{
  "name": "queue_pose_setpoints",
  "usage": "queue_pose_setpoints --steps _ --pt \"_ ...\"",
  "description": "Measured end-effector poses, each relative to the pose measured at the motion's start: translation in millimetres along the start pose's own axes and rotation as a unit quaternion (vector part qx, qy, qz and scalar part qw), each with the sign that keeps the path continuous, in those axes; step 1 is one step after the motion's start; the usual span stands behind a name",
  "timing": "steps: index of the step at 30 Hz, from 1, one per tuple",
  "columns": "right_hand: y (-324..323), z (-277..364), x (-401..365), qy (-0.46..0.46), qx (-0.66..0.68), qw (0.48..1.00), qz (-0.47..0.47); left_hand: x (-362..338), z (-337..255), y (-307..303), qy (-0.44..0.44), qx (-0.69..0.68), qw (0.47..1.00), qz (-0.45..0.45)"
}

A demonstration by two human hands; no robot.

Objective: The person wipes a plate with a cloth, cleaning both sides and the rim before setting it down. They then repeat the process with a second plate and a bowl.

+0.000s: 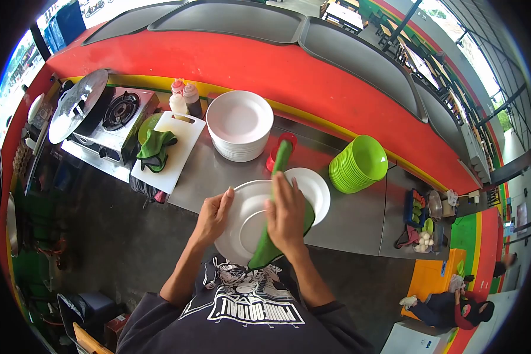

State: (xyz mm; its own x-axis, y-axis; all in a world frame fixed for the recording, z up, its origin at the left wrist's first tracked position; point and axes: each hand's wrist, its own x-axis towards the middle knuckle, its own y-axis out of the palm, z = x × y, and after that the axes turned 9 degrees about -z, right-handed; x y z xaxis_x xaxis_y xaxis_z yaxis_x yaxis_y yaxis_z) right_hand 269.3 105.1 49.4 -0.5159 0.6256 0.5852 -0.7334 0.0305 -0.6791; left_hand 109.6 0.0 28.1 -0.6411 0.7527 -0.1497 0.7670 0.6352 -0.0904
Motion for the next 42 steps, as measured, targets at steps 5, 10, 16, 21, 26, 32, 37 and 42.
queue_pose_setpoints --steps 5,10,16,21,26,32,37,42 --pt "0.1 34.0 -1.9 -0.125 0.002 0.979 0.158 -0.9 20.1 24.6 0.103 -0.112 0.986 -0.071" --pt "7.2 5.9 4.3 -0.064 0.066 0.994 0.067 -4.0 19.8 -4.4 -0.018 -0.046 0.998 -0.032" --pt "24.7 -20.3 -35.9 0.106 0.145 0.984 -0.008 -1.8 14.9 -10.3 0.016 -0.192 0.966 -0.174" --pt "33.5 -9.9 -57.6 0.159 0.171 0.972 -0.03 -1.1 24.4 -7.8 0.012 -0.196 0.964 -0.18" --pt "17.9 -14.6 -19.0 0.07 0.12 0.99 -0.019 -7.2 11.0 -2.8 -0.018 -0.142 0.983 -0.112" --pt "4.1 33.2 -11.5 -0.103 0.014 0.988 0.111 -6.3 25.4 4.7 -0.029 -0.209 0.971 -0.111" --pt "6.2 25.2 -10.0 -0.05 0.042 0.997 0.052 -9.6 28.1 -3.1 -0.023 -0.225 0.962 -0.152" --pt "20.6 4.1 -27.7 0.053 0.089 0.994 -0.021 -1.1 46.1 -11.9 -0.004 -0.275 0.941 -0.197"
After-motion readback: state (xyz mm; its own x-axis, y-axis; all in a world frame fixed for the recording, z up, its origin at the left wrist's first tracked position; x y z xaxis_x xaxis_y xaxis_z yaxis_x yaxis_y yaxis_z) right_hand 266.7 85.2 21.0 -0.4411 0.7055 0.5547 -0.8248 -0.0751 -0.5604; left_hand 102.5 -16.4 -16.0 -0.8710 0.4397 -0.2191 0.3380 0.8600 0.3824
